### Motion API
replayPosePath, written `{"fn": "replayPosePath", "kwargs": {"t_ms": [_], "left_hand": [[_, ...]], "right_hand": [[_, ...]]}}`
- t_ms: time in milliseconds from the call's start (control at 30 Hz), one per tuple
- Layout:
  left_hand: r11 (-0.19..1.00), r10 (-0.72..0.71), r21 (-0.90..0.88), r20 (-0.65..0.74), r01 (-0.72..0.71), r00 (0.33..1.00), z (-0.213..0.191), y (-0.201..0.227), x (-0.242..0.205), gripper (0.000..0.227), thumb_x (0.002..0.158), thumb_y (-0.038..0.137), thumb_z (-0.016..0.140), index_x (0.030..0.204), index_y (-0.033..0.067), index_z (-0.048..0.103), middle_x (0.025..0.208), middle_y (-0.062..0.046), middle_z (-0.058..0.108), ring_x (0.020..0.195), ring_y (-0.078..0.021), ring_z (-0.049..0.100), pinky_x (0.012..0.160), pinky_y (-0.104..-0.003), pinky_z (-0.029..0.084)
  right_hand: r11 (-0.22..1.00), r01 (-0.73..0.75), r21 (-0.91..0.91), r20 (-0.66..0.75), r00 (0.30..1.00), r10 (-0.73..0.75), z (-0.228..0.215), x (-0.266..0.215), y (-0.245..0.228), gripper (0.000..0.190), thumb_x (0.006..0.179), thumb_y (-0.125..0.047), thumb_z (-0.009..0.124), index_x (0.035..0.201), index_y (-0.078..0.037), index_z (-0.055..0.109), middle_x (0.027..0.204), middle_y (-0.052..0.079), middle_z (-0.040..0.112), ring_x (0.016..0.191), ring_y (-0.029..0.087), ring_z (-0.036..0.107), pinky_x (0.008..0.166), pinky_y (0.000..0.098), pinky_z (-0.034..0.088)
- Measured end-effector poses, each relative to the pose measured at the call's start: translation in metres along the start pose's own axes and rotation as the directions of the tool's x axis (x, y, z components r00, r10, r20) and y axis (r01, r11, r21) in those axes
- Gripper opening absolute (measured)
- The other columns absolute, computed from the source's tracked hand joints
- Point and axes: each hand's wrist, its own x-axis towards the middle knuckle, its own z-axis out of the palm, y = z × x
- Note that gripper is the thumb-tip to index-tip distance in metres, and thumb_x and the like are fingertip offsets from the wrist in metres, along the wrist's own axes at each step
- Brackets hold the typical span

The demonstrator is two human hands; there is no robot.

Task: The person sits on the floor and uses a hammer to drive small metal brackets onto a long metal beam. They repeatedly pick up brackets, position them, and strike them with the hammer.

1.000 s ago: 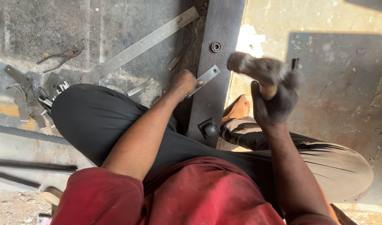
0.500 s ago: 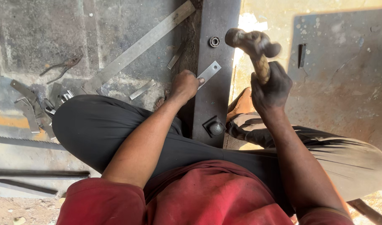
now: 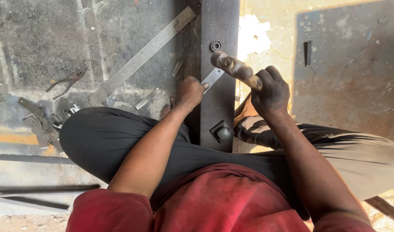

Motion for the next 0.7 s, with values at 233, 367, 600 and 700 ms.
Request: {"fn": "replayPosePath", "kwargs": {"t_ms": [233,367,600,700], "left_hand": [[1.0,-0.01,0.0,-0.028,0.01,1.0,-0.012,0.019,-0.009,0.04,0.087,0.039,0.078,0.089,-0.001,0.075,0.093,-0.024,0.074,0.095,-0.0412,0.072,0.083,-0.051,0.055],[1.0,-0.02,0.0,-0.01,0.02,1.0,-0.008,0.01,-0.007,0.042,0.089,0.042,0.076,0.092,-0.0003,0.073,0.094,-0.024,0.074,0.093,-0.0417,0.071,0.083,-0.051,0.055],[0.997,-0.079,-0.013,0.044,0.079,0.996,-0.009,0.016,-0.005,0.038,0.089,0.039,0.074,0.091,0.0008,0.075,0.09,-0.021,0.076,0.09,-0.0371,0.074,0.082,-0.051,0.056],[1.0,-0.027,0.009,-0.004,0.027,1.0,-0.007,0.012,0.004,0.04,0.089,0.039,0.077,0.089,-0.0013,0.074,0.089,-0.022,0.074,0.09,-0.039,0.072,0.081,-0.051,0.055]], "right_hand": [[0.974,-0.092,-0.207,0.209,0.968,0.136,0.007,0.008,-0.001,0.017,0.084,-0.004,0.069,0.098,-0.01,0.065,0.09,0.014,0.063,0.072,0.04,0.065,0.063,0.0505,0.053],[0.986,-0.113,-0.121,0.071,0.99,0.122,0.009,0.009,0.007,0.016,0.088,-0.004,0.066,0.103,-0.006,0.064,0.093,0.013,0.064,0.078,0.038,0.067,0.068,0.0484,0.055],[0.985,-0.073,-0.159,0.178,0.979,0.101,0.005,0.01,0.004,0.017,0.088,-0.008,0.066,0.105,-0.011,0.068,0.093,0.012,0.065,0.077,0.036,0.069,0.067,0.0468,0.056],[0.962,-0.107,-0.253,0.2,0.967,0.161,0.011,0.018,0.0,0.015,0.088,-0.009,0.066,0.103,-0.012,0.068,0.092,0.01,0.065,0.075,0.034,0.069,0.065,0.0463,0.057]]}}
